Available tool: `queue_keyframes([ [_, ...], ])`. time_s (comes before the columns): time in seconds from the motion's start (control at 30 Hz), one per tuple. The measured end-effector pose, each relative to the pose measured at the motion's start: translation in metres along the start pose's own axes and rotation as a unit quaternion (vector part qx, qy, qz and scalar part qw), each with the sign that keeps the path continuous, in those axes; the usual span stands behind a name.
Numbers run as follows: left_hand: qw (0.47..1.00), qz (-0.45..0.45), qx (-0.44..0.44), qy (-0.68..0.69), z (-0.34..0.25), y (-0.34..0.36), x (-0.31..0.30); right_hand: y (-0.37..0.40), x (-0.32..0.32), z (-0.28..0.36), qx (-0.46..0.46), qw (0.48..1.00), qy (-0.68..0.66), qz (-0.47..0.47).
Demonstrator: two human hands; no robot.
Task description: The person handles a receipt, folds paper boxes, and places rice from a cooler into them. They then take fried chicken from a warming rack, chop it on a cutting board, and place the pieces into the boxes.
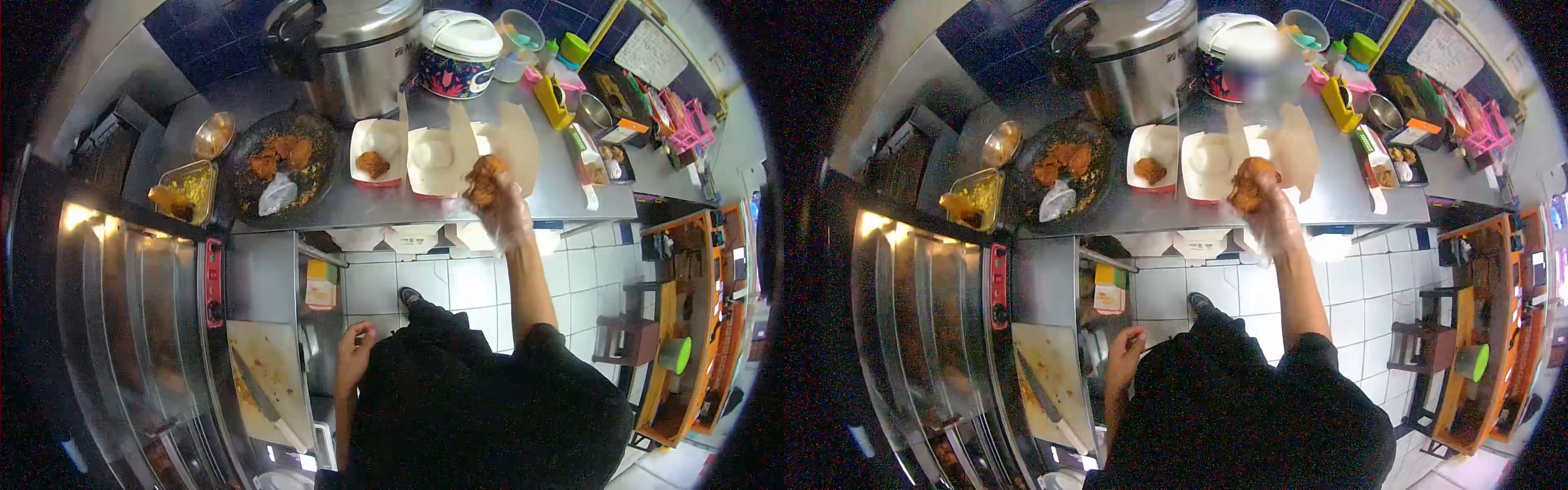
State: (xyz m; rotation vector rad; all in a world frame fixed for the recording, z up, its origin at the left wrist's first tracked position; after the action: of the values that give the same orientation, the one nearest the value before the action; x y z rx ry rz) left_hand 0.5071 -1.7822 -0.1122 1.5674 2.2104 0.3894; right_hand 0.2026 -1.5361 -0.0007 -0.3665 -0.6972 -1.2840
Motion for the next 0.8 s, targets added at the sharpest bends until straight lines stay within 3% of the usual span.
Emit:
queue_keyframes([
  [0.13, 1.0, -0.005, -0.002, -0.019, -0.03, -0.018, 0.021, -0.032, 0.009, 0.002, 0.07, 0.99, -0.096, 0.077],
  [0.3, 1.0, -0.009, -0.005, -0.017, -0.036, -0.023, 0.032, -0.066, 0.029, -0.036, 0.142, 0.99, 0.001, -0.012],
  [0.33, 1.0, -0.017, -0.014, -0.01, -0.035, -0.022, 0.033, -0.067, 0.042, -0.023, 0.125, 0.958, 0.255, -0.044],
  [0.37, 0.999, -0.024, -0.023, -0.003, -0.035, -0.02, 0.034, -0.071, 0.05, -0.017, 0.095, 0.863, 0.491, -0.071],
  [0.4, 0.999, -0.031, -0.025, -0.003, -0.034, -0.019, 0.035, -0.087, 0.036, -0.029, 0.098, 0.863, 0.491, -0.065],
  [0.47, 0.998, -0.034, -0.039, -0.02, -0.034, -0.014, 0.036, -0.134, -0.004, -0.061, 0.099, 0.645, 0.758, -0.01],
  [0.5, 0.998, -0.037, -0.044, -0.018, -0.036, -0.012, 0.038, -0.142, 0.002, -0.06, 0.116, 0.63, 0.765, 0.069],
  [0.53, 0.998, -0.034, -0.043, -0.018, -0.04, -0.01, 0.04, -0.145, 0.005, -0.056, 0.121, 0.627, 0.766, 0.074],
  [0.6, 0.998, -0.033, -0.048, -0.011, -0.043, -0.007, 0.043, -0.152, 0.007, -0.05, 0.14, 0.543, 0.798, 0.221],
  [0.67, 0.997, -0.013, -0.077, 0.024, -0.041, -0.006, 0.043, -0.212, -0.077, -0.11, 0.114, 0.508, 0.843, 0.138],
  [0.7, 0.999, -0.013, -0.05, 0.001, -0.032, -0.008, 0.04, -0.241, -0.118, -0.138, 0.104, 0.49, 0.86, 0.096],
  [0.73, 0.998, -0.016, -0.057, 0.011, -0.038, -0.006, 0.039, -0.221, -0.099, -0.118, 0.107, 0.482, 0.863, 0.103],
  [0.8, 0.997, -0.05, -0.052, -0.004, -0.048, 0.001, 0.034, -0.172, -0.064, -0.055, 0.004, 0.513, 0.858, -0.015],
])
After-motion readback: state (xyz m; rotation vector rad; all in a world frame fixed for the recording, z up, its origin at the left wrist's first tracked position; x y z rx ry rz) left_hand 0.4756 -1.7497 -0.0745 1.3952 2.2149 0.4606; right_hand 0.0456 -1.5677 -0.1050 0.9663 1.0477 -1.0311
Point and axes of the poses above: each hand's wrist, its own y-axis away from the middle knuckle, its own x-axis out of the palm, z = x × y, the point moved 1 cm from there along -y, towards the middle knuckle, and after that the axes turned 1 degree about -x, right-handed, at the moved point
